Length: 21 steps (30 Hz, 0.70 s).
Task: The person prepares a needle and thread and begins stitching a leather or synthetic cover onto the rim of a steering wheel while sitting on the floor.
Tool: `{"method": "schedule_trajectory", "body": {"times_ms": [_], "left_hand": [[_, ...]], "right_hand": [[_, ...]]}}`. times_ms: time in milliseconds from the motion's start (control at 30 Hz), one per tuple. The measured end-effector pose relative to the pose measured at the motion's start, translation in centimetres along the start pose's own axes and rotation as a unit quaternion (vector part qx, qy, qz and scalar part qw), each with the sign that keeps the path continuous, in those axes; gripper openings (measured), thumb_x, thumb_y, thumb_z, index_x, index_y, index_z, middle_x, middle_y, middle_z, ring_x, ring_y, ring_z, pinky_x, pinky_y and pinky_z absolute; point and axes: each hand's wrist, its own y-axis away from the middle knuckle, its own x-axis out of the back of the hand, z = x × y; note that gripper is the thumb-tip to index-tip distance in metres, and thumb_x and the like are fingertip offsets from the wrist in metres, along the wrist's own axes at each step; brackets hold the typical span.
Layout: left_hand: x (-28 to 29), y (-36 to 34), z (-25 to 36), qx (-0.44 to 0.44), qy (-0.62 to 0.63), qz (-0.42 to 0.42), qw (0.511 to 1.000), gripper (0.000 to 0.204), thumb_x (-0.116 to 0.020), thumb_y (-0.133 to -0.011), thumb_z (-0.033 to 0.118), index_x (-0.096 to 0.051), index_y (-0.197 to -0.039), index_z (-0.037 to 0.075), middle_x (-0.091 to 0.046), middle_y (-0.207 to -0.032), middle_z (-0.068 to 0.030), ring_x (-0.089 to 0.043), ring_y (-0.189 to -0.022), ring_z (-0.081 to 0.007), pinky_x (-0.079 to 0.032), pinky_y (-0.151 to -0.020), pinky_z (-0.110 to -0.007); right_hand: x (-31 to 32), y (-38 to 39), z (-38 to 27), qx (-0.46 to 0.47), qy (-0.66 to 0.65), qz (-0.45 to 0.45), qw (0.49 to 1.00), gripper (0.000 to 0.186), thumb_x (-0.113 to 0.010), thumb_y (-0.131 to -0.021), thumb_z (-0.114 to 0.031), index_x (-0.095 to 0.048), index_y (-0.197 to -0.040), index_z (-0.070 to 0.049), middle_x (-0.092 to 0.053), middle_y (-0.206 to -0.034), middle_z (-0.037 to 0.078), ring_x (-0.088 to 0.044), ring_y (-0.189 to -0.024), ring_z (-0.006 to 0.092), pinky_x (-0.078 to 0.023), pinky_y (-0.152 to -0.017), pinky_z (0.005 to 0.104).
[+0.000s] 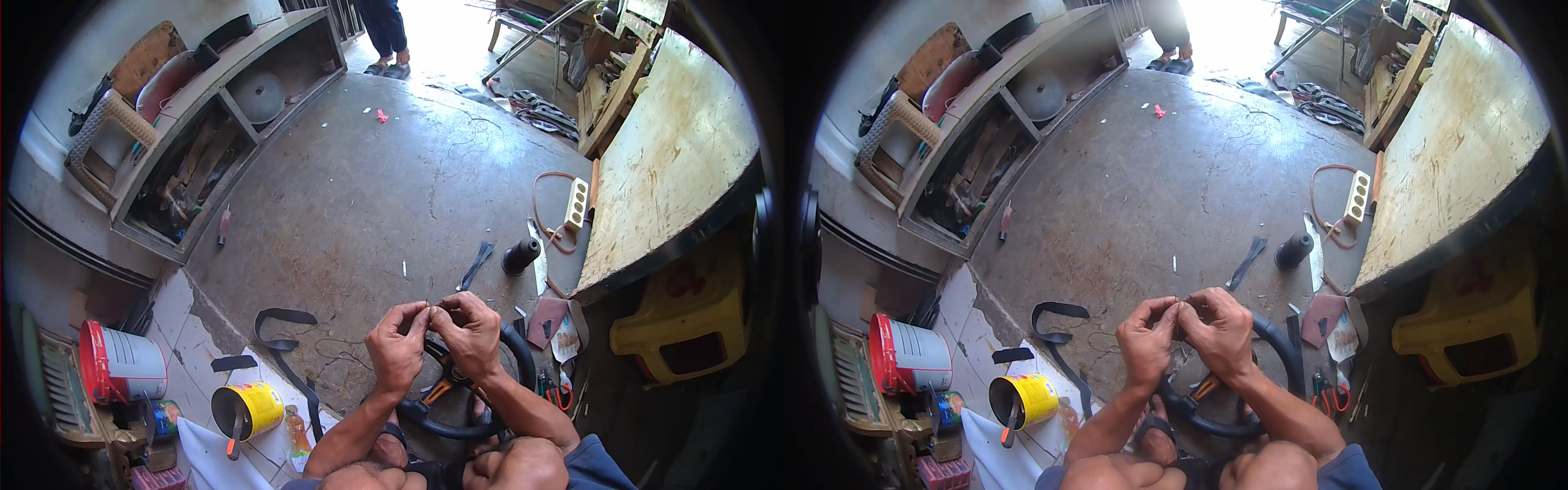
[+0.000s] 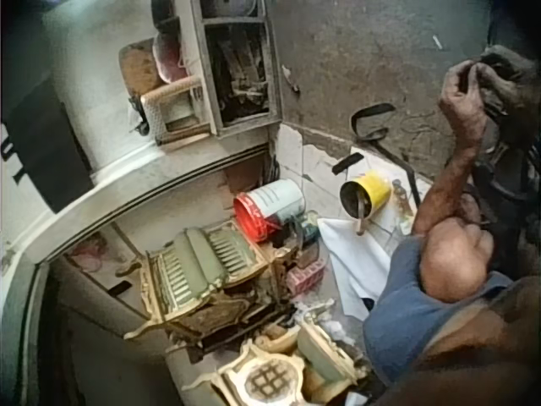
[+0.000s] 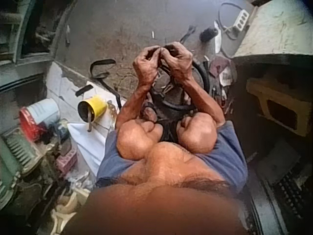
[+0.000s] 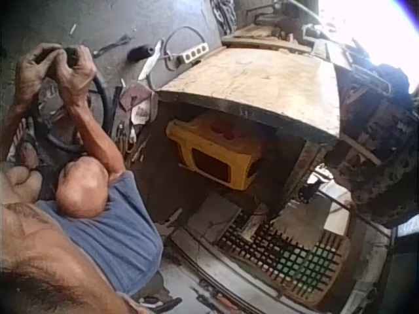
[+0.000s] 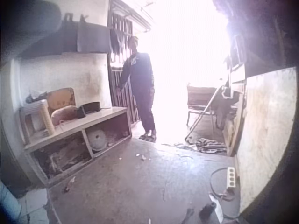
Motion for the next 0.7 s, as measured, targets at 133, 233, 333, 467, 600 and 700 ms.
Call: {"method": "schedule_trajectory", "body": {"times_ms": [133, 233, 333, 467, 600, 700], "left_hand": [[-0.19, 0.04, -0.09, -0.011, -0.017, 0.009, 1.000, 0.015, -0.079, -0.090, 0.009, -0.076, -0.102, 0.000, -0.078, -0.091, -0.0119, -0.074, -0.081, -0.0152, -0.057, -0.072, -0.030], [-0.16, 0.05, -0.19, -0.034, -0.034, 0.015, 0.999, 0.014, -0.079, -0.090, 0.008, -0.076, -0.101, 0.000, -0.077, -0.090, -0.0123, -0.074, -0.080, -0.0168, -0.057, -0.071, -0.030], [-0.33, 0.03, -0.42, -0.044, -0.040, 0.018, 0.998, 0.014, -0.080, -0.089, 0.008, -0.076, -0.100, 0.001, -0.077, -0.090, -0.0127, -0.075, -0.079, -0.0188, -0.057, -0.071, -0.031], [-0.24, 0.06, -0.40, -0.042, -0.033, 0.021, 0.998, 0.014, -0.080, -0.089, 0.008, -0.076, -0.100, 0.001, -0.077, -0.090, -0.0126, -0.075, -0.080, -0.0201, -0.058, -0.071, -0.032], [-0.03, 0.14, -0.11, -0.063, -0.059, 0.017, 0.996, 0.015, -0.079, -0.090, 0.007, -0.076, -0.102, 0.000, -0.077, -0.093, -0.0109, -0.073, -0.084, -0.0166, -0.058, -0.075, -0.031], [-0.11, 0.14, -0.13, -0.061, -0.068, 0.009, 0.996, 0.015, -0.078, -0.092, 0.006, -0.075, -0.104, -0.002, -0.077, -0.095, -0.0091, -0.071, -0.088, -0.0124, -0.057, -0.079, -0.028]], "right_hand": [[-0.02, 0.00, 0.18, 0.003, 0.002, 0.005, 1.000, 0.014, -0.074, -0.092, -0.007, -0.070, -0.092, 0.007, -0.071, -0.085, 0.008, -0.074, -0.079, 0.0137, -0.058, -0.067, 0.0265], [-0.12, 0.02, 0.46, 0.008, 0.004, 0.010, 1.000, 0.014, -0.074, -0.092, -0.007, -0.070, -0.091, 0.007, -0.071, -0.085, 0.008, -0.073, -0.078, 0.0136, -0.058, -0.067, 0.0264], [-0.06, -0.01, 0.55, 0.015, 0.014, 0.012, 1.000, 0.014, -0.074, -0.092, -0.007, -0.070, -0.091, 0.007, -0.071, -0.084, 0.008, -0.073, -0.078, 0.0136, -0.058, -0.066, 0.0265], [-0.11, -0.05, 0.17, 0.014, 0.017, 0.011, 1.000, 0.014, -0.075, -0.091, -0.007, -0.070, -0.091, 0.007, -0.070, -0.083, 0.008, -0.074, -0.078, 0.0136, -0.058, -0.066, 0.0267], [-0.36, -0.03, -0.08, 0.004, -0.005, 0.028, 1.000, 0.017, -0.077, -0.087, -0.012, -0.071, -0.089, 0.004, -0.069, -0.081, 0.014, -0.071, -0.071, 0.0210, -0.055, -0.065, 0.0328], [-0.19, -0.03, 0.09, 0.004, -0.007, 0.029, 1.000, 0.017, -0.077, -0.087, -0.012, -0.071, -0.089, 0.004, -0.069, -0.081, 0.014, -0.071, -0.071, 0.0208, -0.055, -0.064, 0.0324]]}}
